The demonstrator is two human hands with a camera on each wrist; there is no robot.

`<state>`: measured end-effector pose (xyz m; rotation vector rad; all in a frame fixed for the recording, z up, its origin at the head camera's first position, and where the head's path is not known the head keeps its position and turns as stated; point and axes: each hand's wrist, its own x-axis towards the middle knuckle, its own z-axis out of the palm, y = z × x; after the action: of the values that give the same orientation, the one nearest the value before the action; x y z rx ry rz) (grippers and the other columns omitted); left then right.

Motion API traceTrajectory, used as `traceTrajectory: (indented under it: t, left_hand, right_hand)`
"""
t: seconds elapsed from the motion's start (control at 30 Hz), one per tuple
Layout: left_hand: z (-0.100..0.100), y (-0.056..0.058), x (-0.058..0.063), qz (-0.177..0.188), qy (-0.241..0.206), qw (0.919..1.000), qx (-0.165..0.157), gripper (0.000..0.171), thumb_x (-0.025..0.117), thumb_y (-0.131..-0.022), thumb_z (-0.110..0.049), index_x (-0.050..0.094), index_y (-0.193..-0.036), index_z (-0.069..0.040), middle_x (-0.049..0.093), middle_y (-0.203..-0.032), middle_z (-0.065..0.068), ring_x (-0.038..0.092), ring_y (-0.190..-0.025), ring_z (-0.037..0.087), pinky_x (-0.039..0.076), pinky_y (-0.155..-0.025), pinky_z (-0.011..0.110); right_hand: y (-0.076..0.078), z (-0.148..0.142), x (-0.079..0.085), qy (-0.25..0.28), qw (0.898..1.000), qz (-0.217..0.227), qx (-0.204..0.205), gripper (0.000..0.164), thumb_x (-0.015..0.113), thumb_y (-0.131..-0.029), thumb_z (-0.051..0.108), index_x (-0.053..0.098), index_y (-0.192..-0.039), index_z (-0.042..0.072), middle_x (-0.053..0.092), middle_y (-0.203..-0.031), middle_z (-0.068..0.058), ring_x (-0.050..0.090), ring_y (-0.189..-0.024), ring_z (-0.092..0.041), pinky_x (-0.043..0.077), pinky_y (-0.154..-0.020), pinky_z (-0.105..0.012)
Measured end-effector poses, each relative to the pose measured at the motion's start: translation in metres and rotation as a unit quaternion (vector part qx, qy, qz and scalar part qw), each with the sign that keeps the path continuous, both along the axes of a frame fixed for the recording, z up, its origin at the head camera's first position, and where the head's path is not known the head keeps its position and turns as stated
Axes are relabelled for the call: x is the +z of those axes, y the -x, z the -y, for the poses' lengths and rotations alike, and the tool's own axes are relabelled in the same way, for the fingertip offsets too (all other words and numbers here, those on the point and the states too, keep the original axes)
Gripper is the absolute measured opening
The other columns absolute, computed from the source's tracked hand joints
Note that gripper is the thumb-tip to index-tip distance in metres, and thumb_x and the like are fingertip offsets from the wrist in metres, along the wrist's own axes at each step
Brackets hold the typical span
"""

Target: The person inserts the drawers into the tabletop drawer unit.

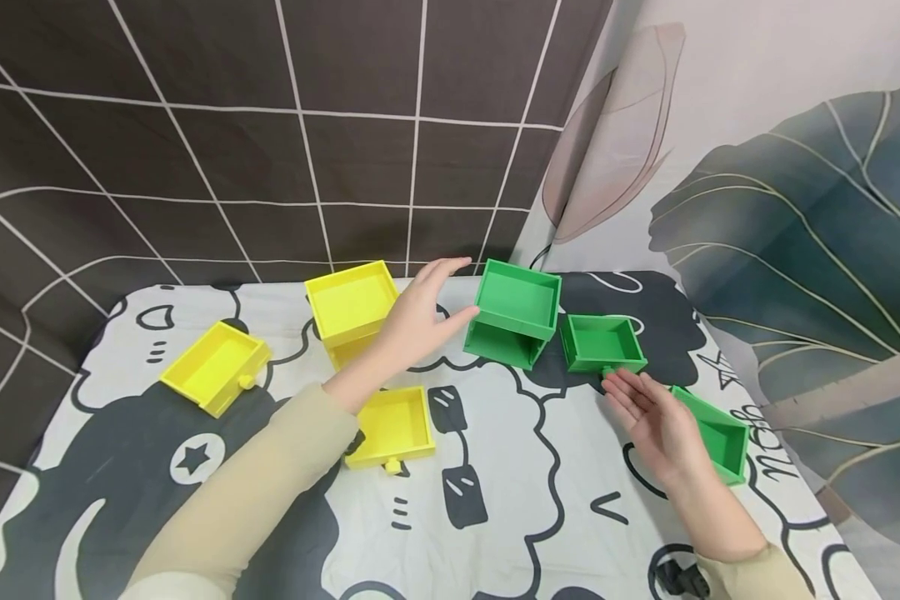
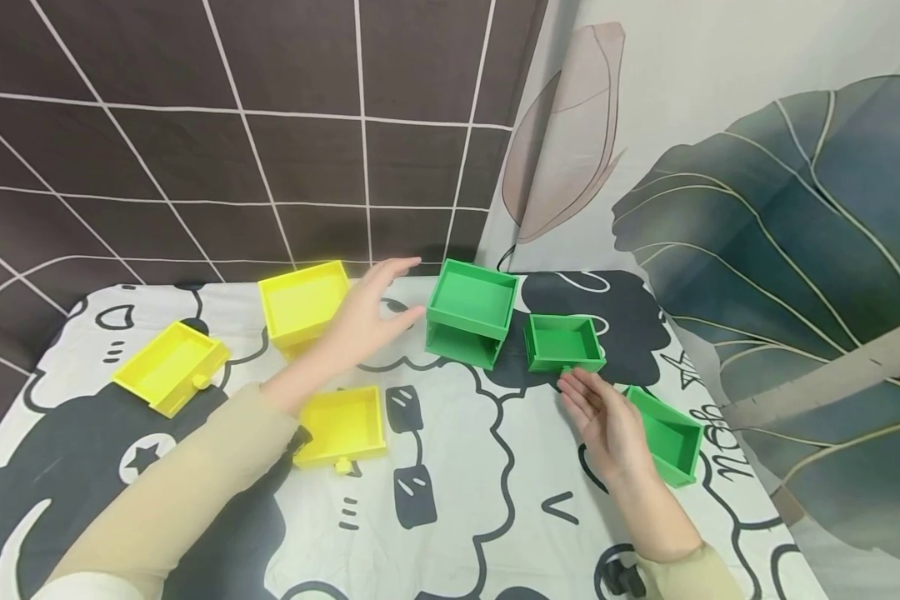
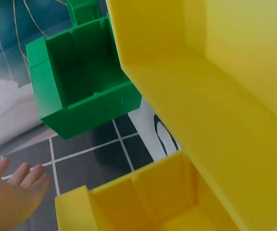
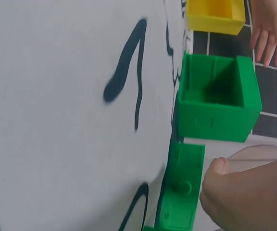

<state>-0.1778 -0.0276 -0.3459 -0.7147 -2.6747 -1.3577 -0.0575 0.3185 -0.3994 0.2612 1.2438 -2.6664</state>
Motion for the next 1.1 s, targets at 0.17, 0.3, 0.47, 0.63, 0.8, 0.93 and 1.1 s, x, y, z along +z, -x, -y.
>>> traceTrajectory:
  t: [0.17,0.3,0.47,0.63,0.8,0.93,1.1]
  left_hand:
    - [-0.01,0.007,0.0,0.05,-0.048,0.9976,-0.002,0.063,0.076,-0.1,-0.019,0.048,-0.157,-0.012,0.051,-0.16,0.009,0.051,-0.147,0.027,0.048,-0.126,0.043]
    - [-0.016,0.014,-0.001,0.072,-0.069,0.995,-0.009,0.061,0.076,-0.1,-0.015,0.05,-0.155,-0.007,0.054,-0.158,0.011,0.053,-0.147,0.027,0.043,-0.129,0.036]
    - [-0.021,0.022,-0.004,0.108,-0.089,0.9902,0.001,0.061,0.077,-0.099,-0.014,0.051,-0.153,-0.005,0.056,-0.157,0.013,0.054,-0.147,0.027,0.044,-0.128,0.035]
    - [-0.026,0.032,-0.011,0.152,-0.117,0.9811,0.019,0.063,0.077,-0.098,-0.012,0.05,-0.154,-0.004,0.056,-0.158,0.015,0.055,-0.147,0.029,0.044,-0.128,0.036]
    - [-0.03,0.038,-0.017,0.179,-0.125,0.9755,0.021,0.067,0.077,-0.097,-0.012,0.047,-0.156,-0.002,0.052,-0.161,0.016,0.051,-0.15,0.031,0.043,-0.129,0.036]
    - [-0.035,0.041,-0.023,0.197,-0.132,0.9712,0.018,0.07,0.079,-0.096,-0.013,0.046,-0.157,-0.003,0.051,-0.162,0.015,0.049,-0.151,0.033,0.042,-0.129,0.039]
    - [-0.04,0.045,-0.029,0.236,-0.164,0.9577,0.022,0.074,0.079,-0.096,-0.013,0.044,-0.16,-0.006,0.047,-0.166,0.014,0.046,-0.154,0.033,0.041,-0.13,0.041]
  right_hand:
    - [0.002,0.001,-0.003,0.056,0.995,0.076,0.025,0.041,0.037,-0.116,0.025,0.071,-0.114,0.002,0.076,-0.118,-0.01,0.075,-0.113,-0.018,0.061,-0.106,-0.026]
    - [0.004,0.002,-0.004,0.099,0.984,0.143,0.03,0.044,0.036,-0.116,0.028,0.069,-0.114,0.0,0.075,-0.119,-0.013,0.074,-0.114,-0.021,0.059,-0.109,-0.027]
    - [0.006,0.002,-0.008,0.139,0.97,0.195,0.026,0.05,0.033,-0.116,0.032,0.069,-0.112,-0.004,0.076,-0.117,-0.017,0.075,-0.112,-0.023,0.057,-0.113,-0.028]
    - [0.011,0.003,-0.012,0.147,0.962,0.231,0.017,0.056,0.031,-0.116,0.036,0.07,-0.11,-0.004,0.077,-0.115,-0.016,0.075,-0.112,-0.022,0.049,-0.121,-0.024]
    - [0.017,0.005,-0.013,0.165,0.953,0.254,-0.004,0.055,0.031,-0.116,0.038,0.066,-0.112,-0.004,0.077,-0.114,-0.017,0.075,-0.112,-0.024,0.038,-0.128,-0.021]
    - [0.022,0.006,-0.014,0.181,0.945,0.27,-0.024,0.044,0.032,-0.116,0.039,0.054,-0.135,0.006,0.076,-0.113,-0.019,0.074,-0.114,-0.024,0.037,-0.129,-0.02]
    - [0.027,0.006,-0.015,0.193,0.942,0.273,-0.036,0.043,0.032,-0.117,0.038,0.054,-0.136,0.006,0.076,-0.112,-0.021,0.075,-0.114,-0.025,0.037,-0.129,-0.02]
